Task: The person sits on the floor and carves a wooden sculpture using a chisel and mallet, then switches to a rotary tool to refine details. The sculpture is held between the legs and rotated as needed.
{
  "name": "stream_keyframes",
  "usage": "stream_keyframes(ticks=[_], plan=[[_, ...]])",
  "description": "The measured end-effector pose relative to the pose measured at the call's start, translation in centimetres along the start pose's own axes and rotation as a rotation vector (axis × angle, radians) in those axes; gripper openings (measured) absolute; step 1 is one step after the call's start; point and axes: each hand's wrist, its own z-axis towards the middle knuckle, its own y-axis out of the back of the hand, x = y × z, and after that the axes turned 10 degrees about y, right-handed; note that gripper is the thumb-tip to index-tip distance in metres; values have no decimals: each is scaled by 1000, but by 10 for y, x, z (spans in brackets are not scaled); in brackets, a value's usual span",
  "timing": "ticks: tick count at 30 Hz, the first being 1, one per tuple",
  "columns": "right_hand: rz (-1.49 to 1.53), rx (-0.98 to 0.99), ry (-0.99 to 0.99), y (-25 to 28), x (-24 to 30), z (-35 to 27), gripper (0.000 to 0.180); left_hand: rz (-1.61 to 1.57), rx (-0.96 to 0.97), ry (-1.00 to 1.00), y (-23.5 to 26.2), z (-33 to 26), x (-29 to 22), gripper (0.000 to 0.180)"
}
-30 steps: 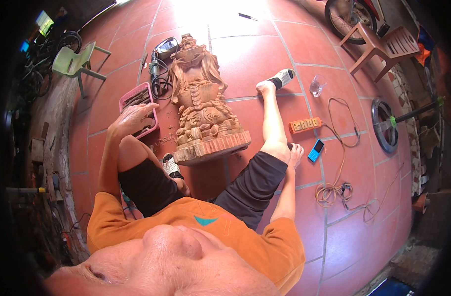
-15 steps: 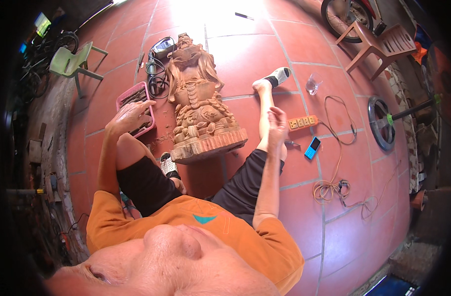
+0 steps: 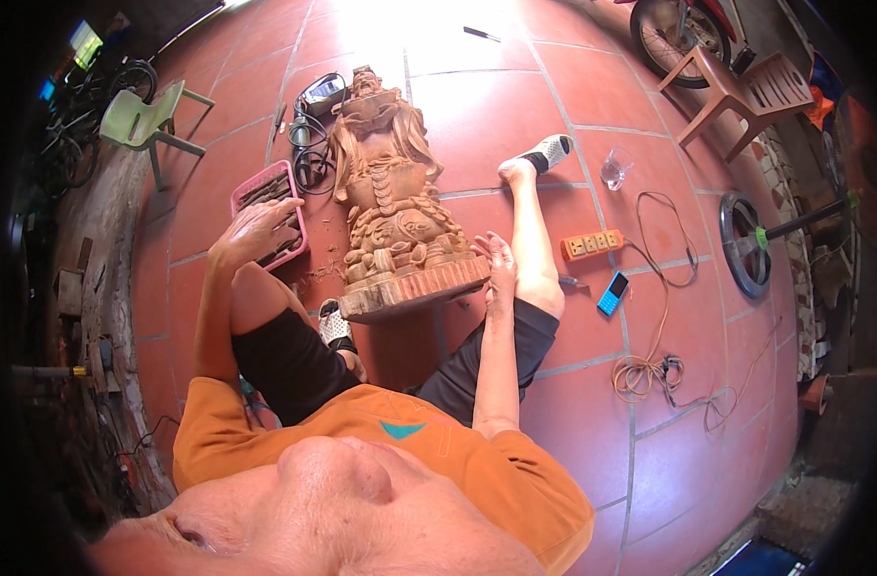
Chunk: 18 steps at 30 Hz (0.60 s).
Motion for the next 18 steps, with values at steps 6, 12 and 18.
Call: stream_keyframes(ticks=[6, 12, 18], plan=[[83, -72, 6, 17, -20, 12, 34, -6, 31, 11, 3, 4, -7, 56], [111, -18, -10, 11, -27, 15, 30, 1, 9, 15, 0, 1, 2, 57], [132, 39, -4, 6, -20, 10, 28, 15, 9, 44, -1, 0, 3, 57]])
